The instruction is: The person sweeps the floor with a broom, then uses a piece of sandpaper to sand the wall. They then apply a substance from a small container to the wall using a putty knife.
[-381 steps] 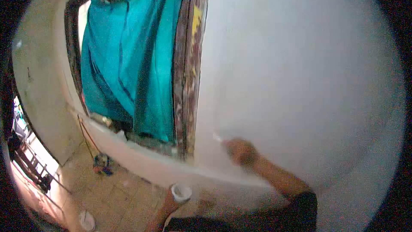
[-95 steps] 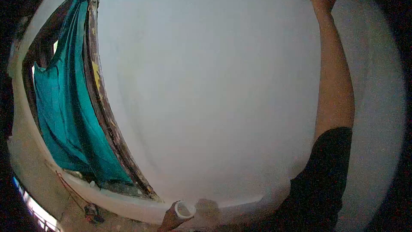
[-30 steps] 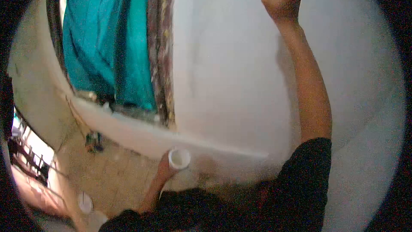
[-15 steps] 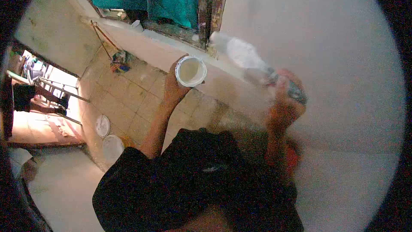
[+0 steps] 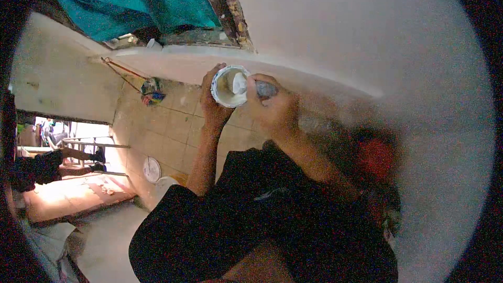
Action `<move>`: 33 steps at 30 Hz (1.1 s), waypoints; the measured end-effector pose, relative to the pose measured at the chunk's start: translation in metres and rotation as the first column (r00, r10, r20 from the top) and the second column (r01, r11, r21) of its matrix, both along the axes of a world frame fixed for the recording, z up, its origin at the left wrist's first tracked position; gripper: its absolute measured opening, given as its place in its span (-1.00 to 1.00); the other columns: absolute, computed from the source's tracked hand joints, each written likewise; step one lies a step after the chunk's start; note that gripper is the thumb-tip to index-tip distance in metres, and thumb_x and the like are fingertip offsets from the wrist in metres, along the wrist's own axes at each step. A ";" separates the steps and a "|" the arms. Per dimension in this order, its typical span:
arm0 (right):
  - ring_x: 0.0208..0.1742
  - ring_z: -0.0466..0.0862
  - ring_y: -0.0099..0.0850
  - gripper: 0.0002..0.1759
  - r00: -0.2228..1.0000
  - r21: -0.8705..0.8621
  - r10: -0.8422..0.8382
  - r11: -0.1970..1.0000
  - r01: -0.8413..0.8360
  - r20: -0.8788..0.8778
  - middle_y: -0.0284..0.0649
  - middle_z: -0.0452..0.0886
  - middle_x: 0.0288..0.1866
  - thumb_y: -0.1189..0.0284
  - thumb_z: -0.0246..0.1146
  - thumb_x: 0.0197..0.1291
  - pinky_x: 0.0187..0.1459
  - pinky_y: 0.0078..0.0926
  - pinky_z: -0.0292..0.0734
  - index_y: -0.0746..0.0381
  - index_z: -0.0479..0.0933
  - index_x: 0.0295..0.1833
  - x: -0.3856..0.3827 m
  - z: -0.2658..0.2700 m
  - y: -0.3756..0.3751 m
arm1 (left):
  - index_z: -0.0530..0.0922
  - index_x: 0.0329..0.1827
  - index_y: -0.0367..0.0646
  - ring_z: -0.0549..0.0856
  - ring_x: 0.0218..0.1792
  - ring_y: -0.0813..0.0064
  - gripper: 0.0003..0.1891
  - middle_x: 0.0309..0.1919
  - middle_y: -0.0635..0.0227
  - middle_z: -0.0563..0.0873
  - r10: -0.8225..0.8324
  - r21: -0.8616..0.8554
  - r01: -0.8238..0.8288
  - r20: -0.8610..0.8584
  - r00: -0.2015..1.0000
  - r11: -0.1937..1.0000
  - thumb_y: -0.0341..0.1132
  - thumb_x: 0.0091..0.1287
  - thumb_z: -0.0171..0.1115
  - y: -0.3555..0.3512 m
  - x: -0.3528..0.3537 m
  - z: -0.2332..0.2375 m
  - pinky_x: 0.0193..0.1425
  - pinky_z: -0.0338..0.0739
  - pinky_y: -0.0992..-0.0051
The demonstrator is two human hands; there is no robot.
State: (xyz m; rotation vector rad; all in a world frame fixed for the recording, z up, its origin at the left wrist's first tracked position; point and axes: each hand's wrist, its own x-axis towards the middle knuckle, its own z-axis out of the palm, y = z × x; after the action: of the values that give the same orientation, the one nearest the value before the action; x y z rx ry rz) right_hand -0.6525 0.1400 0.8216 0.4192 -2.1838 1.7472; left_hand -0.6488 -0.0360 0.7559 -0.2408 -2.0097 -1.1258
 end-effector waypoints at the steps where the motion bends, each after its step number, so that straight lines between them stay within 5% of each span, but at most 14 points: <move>1: -0.36 0.82 -0.34 -0.78 0.998 0.044 -0.003 0.999 0.005 -0.057 -0.08 0.80 -0.32 0.37 0.47 0.30 -0.24 -0.40 0.71 0.24 0.73 -0.03 0.000 0.002 -0.002 | 0.54 0.31 -0.15 0.65 0.28 0.05 -0.26 0.25 0.14 0.69 -0.003 -0.033 0.003 -0.024 1.000 0.999 -0.30 0.02 0.70 0.000 -0.001 -0.001 0.42 0.46 0.05; 5: -0.30 0.84 -0.14 -0.77 0.988 0.191 0.012 0.981 -0.041 0.152 0.04 0.79 -0.28 0.34 0.46 0.29 -0.20 -0.29 0.73 0.22 0.73 -0.03 0.005 0.018 0.001 | 0.52 0.30 -0.11 0.64 0.32 0.06 -0.24 0.24 0.17 0.70 0.025 -0.127 -0.038 -0.103 0.994 0.991 -0.29 0.00 0.71 0.004 -0.001 -0.005 0.49 0.39 -0.06; 12: -0.19 0.81 0.06 -0.72 0.995 0.177 0.077 0.982 -0.065 -0.060 0.10 0.78 -0.15 0.33 0.43 0.29 -0.14 -0.09 0.74 0.23 0.67 0.03 -0.002 -0.004 0.009 | 0.52 0.29 -0.12 0.64 0.33 0.04 -0.25 0.23 0.10 0.71 0.014 -0.085 -0.024 -0.107 0.994 0.996 -0.32 -0.02 0.71 0.014 -0.004 -0.016 0.51 0.39 -0.06; 16: -0.17 0.80 0.09 -0.70 0.982 0.210 0.074 0.977 -0.036 -0.176 0.09 0.78 -0.14 0.34 0.43 0.29 -0.13 -0.05 0.74 0.22 0.65 0.06 0.002 -0.010 0.015 | 0.49 0.34 -0.20 0.67 0.26 0.12 -0.28 0.27 0.07 0.67 -0.012 -0.132 -0.009 -0.153 0.988 0.991 -0.43 0.08 0.65 0.019 -0.004 -0.009 0.40 0.55 0.18; 21: -0.26 0.82 -0.03 -0.73 0.988 0.149 0.055 0.988 -0.033 -0.144 0.07 0.78 -0.18 0.35 0.43 0.32 -0.16 -0.17 0.74 0.20 0.67 0.06 0.008 -0.004 0.022 | 0.51 0.34 -0.21 0.66 0.27 0.14 -0.28 0.25 0.07 0.67 -0.014 -0.123 -0.001 -0.121 0.993 0.992 -0.40 0.08 0.66 0.025 0.000 -0.006 0.37 0.57 0.22; 26: -0.37 0.79 -0.30 -0.77 0.997 0.094 0.047 0.995 -0.041 -0.057 -0.03 0.78 -0.30 0.37 0.40 0.39 -0.22 -0.32 0.72 0.28 0.69 0.04 0.018 0.014 0.042 | 0.50 0.37 -0.23 0.68 0.27 0.15 -0.21 0.29 0.06 0.66 0.011 -0.041 -0.007 0.093 0.996 0.999 -0.32 0.04 0.72 0.024 0.001 -0.003 0.38 0.58 0.22; 28: -0.32 0.76 -0.51 -0.78 0.992 -0.101 0.103 0.990 -0.096 0.069 -0.17 0.80 -0.21 0.44 0.33 0.47 -0.30 -0.49 0.68 0.40 0.68 0.04 0.016 0.007 0.051 | 0.50 0.37 -0.23 0.68 0.28 0.12 -0.21 0.29 0.06 0.67 -0.001 -0.002 0.001 0.070 0.998 1.000 -0.30 0.05 0.71 0.027 0.001 -0.004 0.37 0.59 0.22; 29: -0.32 0.76 -0.51 -0.78 0.992 -0.097 0.110 0.990 -0.103 0.066 -0.17 0.80 -0.21 0.44 0.33 0.47 -0.30 -0.49 0.68 0.40 0.68 0.04 0.014 0.004 0.052 | 0.50 0.38 -0.24 0.69 0.28 0.08 -0.21 0.30 0.05 0.67 -0.020 0.034 0.019 0.051 0.999 0.999 -0.28 0.06 0.71 0.029 0.000 -0.005 0.35 0.59 0.22; 31: -0.34 0.76 -0.47 -0.74 0.940 -0.415 0.238 0.902 -0.121 0.245 -0.16 0.80 -0.18 0.43 0.29 0.51 -0.31 -0.52 0.70 0.45 0.66 0.06 0.007 0.002 0.055 | 0.50 0.39 -0.23 0.69 0.28 0.10 -0.20 0.30 0.06 0.67 -0.012 0.036 0.011 0.041 0.999 0.999 -0.26 0.07 0.71 0.033 -0.001 -0.005 0.35 0.60 0.23; 33: -0.35 0.76 -0.46 -0.72 0.913 -0.472 0.276 0.875 -0.109 0.301 -0.14 0.80 -0.20 0.41 0.29 0.52 -0.31 -0.52 0.70 0.46 0.65 0.06 0.003 0.004 0.060 | 0.49 0.40 -0.23 0.70 0.28 0.11 -0.19 0.31 0.08 0.67 -0.008 0.039 0.006 0.028 1.000 0.999 -0.24 0.07 0.71 0.037 -0.001 -0.002 0.34 0.61 0.25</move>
State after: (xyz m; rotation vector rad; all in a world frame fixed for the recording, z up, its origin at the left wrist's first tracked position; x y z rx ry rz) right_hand -0.6500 0.1999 0.8255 0.2204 -1.9054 2.5361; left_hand -0.6493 0.0008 0.7540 -0.2128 -2.0111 -1.1781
